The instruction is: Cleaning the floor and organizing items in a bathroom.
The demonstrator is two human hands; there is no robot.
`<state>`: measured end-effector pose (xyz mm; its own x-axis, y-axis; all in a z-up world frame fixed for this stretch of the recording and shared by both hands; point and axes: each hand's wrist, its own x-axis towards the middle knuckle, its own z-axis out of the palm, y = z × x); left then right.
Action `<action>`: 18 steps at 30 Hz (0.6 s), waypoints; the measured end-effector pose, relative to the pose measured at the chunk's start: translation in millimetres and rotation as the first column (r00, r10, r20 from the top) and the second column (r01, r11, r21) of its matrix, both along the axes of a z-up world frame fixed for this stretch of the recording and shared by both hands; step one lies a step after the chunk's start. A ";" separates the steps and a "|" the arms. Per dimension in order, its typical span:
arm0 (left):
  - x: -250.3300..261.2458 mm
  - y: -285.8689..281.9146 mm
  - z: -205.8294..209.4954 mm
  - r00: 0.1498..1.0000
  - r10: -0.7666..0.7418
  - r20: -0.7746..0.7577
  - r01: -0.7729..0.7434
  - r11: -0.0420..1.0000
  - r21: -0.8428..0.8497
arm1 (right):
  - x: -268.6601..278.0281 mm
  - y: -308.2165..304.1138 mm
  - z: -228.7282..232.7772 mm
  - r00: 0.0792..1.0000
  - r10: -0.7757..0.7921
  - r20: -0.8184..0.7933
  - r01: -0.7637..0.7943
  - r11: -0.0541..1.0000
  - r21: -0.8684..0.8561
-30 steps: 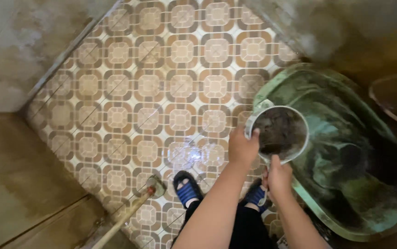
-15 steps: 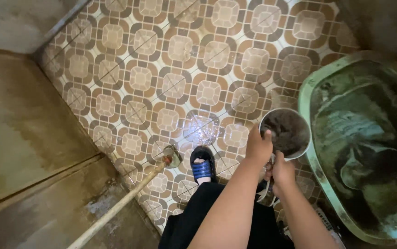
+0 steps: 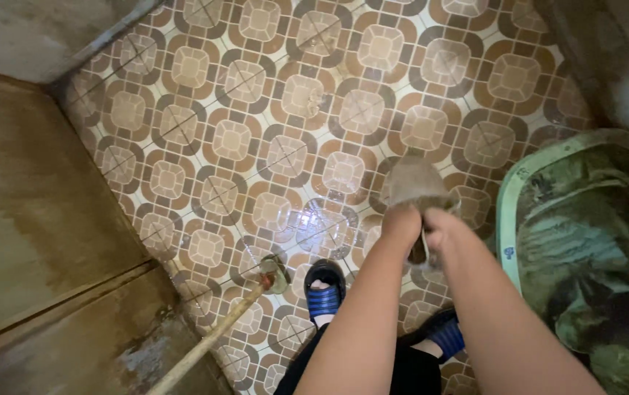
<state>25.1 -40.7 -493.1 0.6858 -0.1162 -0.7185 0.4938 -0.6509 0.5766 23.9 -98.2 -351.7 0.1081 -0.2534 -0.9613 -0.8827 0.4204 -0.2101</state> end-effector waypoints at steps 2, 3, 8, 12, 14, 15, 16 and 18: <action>44.5 0.8 61.3 0.975 0.185 -0.121 -0.183 0.983 0.022 | 19.4 1.8 11.9 0.998 0.056 0.000 -0.055 0.996 -0.073; 69.9 -2.5 92.9 0.903 0.360 -0.232 -0.356 0.932 0.063 | 32.4 -0.4 18.7 0.996 0.084 0.003 -0.083 0.990 -0.114; 120.9 2.1 167.5 0.946 0.286 -0.151 -0.290 0.957 -0.005 | 88.3 -5.5 59.5 0.976 0.218 0.007 -0.205 0.928 -0.310; 122.2 -1.3 172.8 0.929 0.321 0.182 -0.305 0.946 -0.112 | 111.7 -15.7 89.0 0.954 0.299 -0.016 -0.273 0.846 -0.459; 116.7 -7.3 181.4 0.910 0.360 0.204 -0.332 0.930 -0.162 | 112.1 -26.2 97.3 0.944 0.327 -0.040 -0.298 0.795 -0.528; 114.9 -10.9 184.0 0.887 0.404 0.223 -0.363 0.909 -0.203 | 116.2 -24.3 101.4 0.939 0.341 -0.052 -0.310 0.770 -0.558; 113.6 -18.9 178.8 0.888 0.399 0.227 -0.357 0.911 -0.204 | 110.8 -29.3 94.4 0.941 0.335 -0.048 -0.304 0.772 -0.559; 103.7 -34.4 167.7 0.800 0.585 0.131 -0.459 0.738 -0.495 | 92.9 -38.5 79.7 0.909 0.414 0.054 -0.239 0.622 -0.745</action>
<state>128.8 -75.1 -325.5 0.8798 0.0743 -0.4695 0.4707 0.0024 0.8823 116.8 -136.8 -272.1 0.4874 -0.7517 -0.4443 -0.8310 -0.2431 -0.5004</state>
